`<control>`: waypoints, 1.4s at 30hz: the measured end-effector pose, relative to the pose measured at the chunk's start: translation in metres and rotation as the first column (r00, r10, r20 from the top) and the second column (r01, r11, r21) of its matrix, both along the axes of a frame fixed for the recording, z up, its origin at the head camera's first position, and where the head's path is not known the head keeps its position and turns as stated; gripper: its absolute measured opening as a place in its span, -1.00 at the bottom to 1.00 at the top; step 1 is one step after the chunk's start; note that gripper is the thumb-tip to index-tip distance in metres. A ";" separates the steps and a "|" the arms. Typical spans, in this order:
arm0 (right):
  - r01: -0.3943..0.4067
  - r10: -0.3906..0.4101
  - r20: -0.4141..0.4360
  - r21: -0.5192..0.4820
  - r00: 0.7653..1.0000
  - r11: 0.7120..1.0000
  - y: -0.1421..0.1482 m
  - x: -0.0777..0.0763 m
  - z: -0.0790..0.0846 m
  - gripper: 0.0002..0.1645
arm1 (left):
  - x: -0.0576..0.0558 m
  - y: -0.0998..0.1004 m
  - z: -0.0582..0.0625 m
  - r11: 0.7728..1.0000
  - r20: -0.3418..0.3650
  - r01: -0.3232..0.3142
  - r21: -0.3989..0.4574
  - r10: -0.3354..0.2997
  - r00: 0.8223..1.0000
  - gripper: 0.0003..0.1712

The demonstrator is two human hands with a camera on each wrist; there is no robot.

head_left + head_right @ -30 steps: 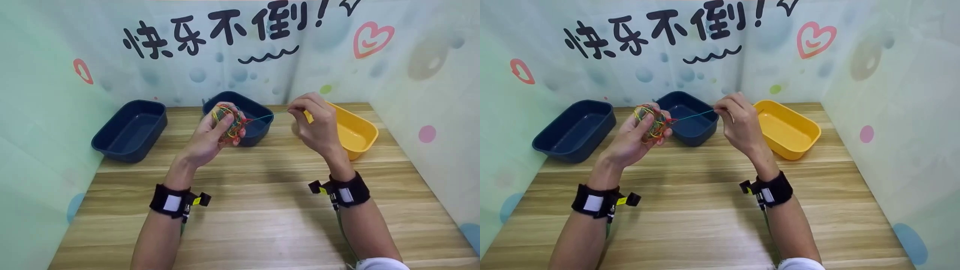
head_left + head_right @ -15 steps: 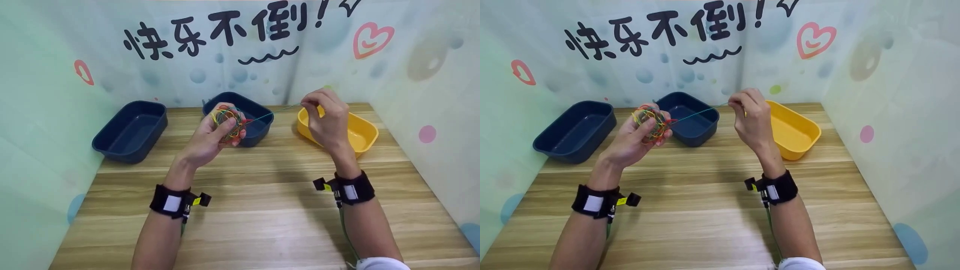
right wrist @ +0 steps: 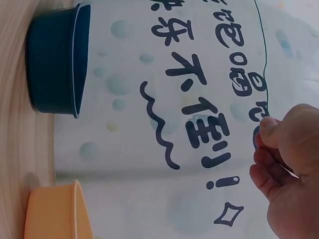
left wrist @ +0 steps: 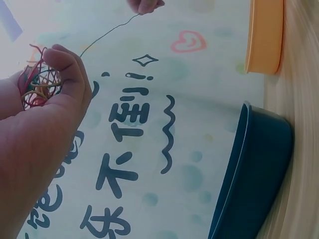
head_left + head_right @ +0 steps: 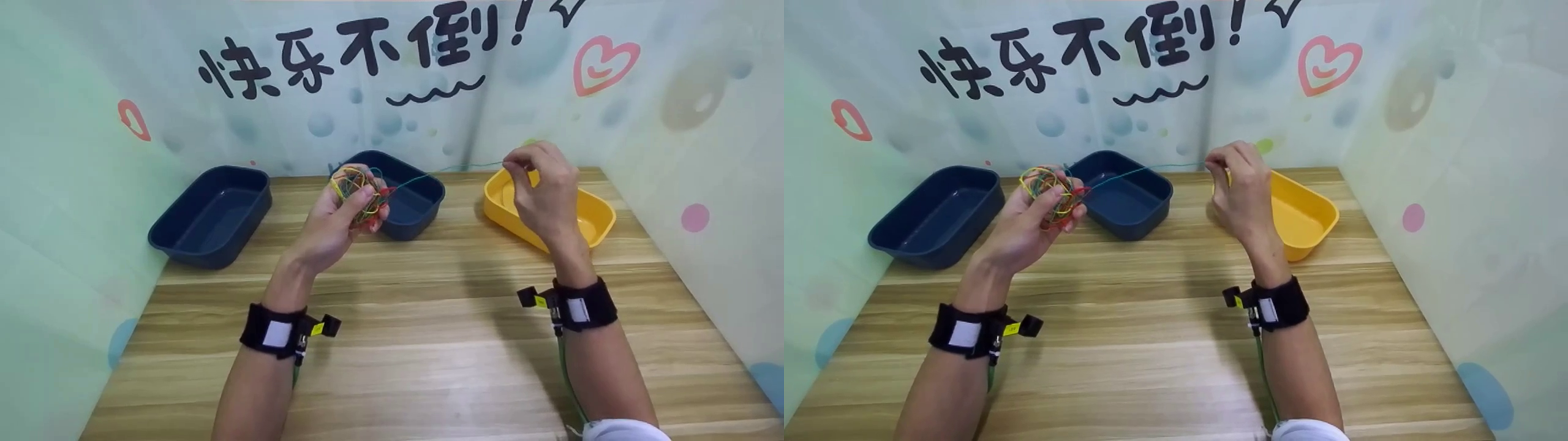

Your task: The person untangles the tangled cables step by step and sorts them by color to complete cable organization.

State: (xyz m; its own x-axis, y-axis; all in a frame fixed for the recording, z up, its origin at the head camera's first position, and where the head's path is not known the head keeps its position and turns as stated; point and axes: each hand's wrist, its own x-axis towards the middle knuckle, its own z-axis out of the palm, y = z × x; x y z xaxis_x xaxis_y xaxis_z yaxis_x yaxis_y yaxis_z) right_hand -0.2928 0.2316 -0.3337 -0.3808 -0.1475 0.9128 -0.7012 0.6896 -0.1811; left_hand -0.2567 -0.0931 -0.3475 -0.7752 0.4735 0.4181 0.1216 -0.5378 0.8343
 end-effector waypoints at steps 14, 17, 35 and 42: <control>0.017 -0.008 -0.039 0.246 0.999 0.969 -0.018 0.021 0.019 -0.46 | 0.008 0.005 0.008 0.990 -0.023 -0.084 -0.109 0.082 0.996 -0.65; 0.030 -0.012 -0.070 0.259 0.998 0.965 -0.025 0.031 0.026 -0.42 | 0.011 0.006 0.011 0.987 -0.035 -0.100 -0.123 0.096 0.995 -0.63; -0.093 0.122 -0.077 0.306 0.990 0.947 -0.065 0.048 0.020 -0.37 | 0.011 0.008 0.011 0.976 -0.058 -0.148 -0.160 0.140 0.988 -0.70; -0.122 0.155 -0.060 0.373 0.986 0.920 -0.085 0.048 0.003 -0.54 | 0.013 0.014 0.010 0.983 -0.046 -0.057 -0.173 0.050 0.998 -0.69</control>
State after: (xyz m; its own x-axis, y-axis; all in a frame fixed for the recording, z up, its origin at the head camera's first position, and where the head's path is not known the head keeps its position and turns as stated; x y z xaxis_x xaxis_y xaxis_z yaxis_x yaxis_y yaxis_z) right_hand -0.2450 0.1468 -0.3311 -0.2538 -0.5240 0.8130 -0.7961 0.5906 0.1321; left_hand -0.2438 -0.0794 -0.3375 -0.7853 0.4998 0.3653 0.1825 -0.3769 0.9081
